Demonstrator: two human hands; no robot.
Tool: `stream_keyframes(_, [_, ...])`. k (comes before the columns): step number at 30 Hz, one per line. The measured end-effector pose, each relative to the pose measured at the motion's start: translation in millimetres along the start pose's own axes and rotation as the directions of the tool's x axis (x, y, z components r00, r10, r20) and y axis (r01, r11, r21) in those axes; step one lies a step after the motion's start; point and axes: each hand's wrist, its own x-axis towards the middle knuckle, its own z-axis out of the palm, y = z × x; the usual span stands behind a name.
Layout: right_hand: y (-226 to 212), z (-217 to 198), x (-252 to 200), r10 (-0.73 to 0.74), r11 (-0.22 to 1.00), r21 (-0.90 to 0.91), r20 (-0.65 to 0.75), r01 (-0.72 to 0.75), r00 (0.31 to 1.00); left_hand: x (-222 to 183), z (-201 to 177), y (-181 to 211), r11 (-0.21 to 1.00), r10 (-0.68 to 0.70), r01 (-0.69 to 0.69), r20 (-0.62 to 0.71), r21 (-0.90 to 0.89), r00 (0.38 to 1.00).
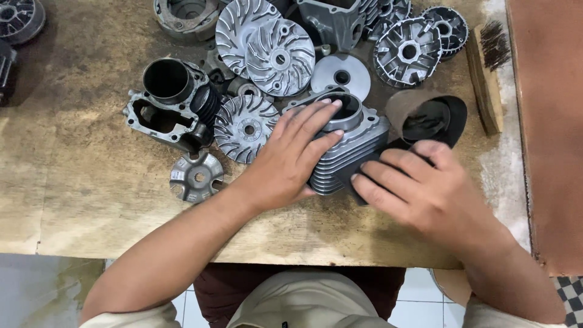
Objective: Sanding a motorcycle engine cylinder with sandpaper.
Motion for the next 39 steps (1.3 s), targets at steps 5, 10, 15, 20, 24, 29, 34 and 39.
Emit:
stream_keyframes(5, [-11.4,-2.4,9.1,-0.071,0.995,0.069,-0.011,0.072,0.997,-0.4,1.4,-0.1,1.0,-0.001,0.001,-0.003,0.012,1.0])
stream_keyframes(10, [-14.9,-2.1,6.5,-0.058,0.994,0.091,0.014,0.057,0.998,-0.5,0.9,-2.1,1.0,0.008,-0.008,-0.016,-0.005,1.0])
stream_keyframes(15, [-11.0,-4.1,-1.6,0.015,0.999,0.032,0.014,-0.016,1.0,0.4,1.2,-1.9,1.0,0.012,-0.013,-0.045,-0.004,0.999])
stream_keyframes(20, [-21.6,-9.6,9.7,-0.014,0.996,0.087,-0.041,0.017,0.999,0.5,1.1,-2.9,0.999,0.038,-0.038,-0.064,-0.002,0.997])
stream_keyframes(24, [-25.3,0.6,5.2,0.021,0.992,0.127,-0.071,-0.012,0.997,-1.4,5.8,-6.8,0.999,0.036,-0.037,-0.076,-0.007,0.996])
stream_keyframes(29, [-17.0,-4.0,1.2,0.108,0.992,0.074,-0.068,-0.103,0.992,-0.3,2.5,-9.0,0.999,0.043,-0.043,-0.07,0.0,0.997])
stream_keyframes(34, [-18.8,-5.5,2.8,0.151,0.988,0.048,-0.095,-0.147,0.984,-3.3,12.7,-16.7,1.0,0.006,-0.005,-0.064,0.015,0.998])
stream_keyframes(39, [-25.0,5.9,1.5,0.117,0.991,0.078,-0.127,-0.108,0.985,-3.9,-1.4,-16.1,0.998,0.043,-0.046,-0.09,-0.034,0.995])
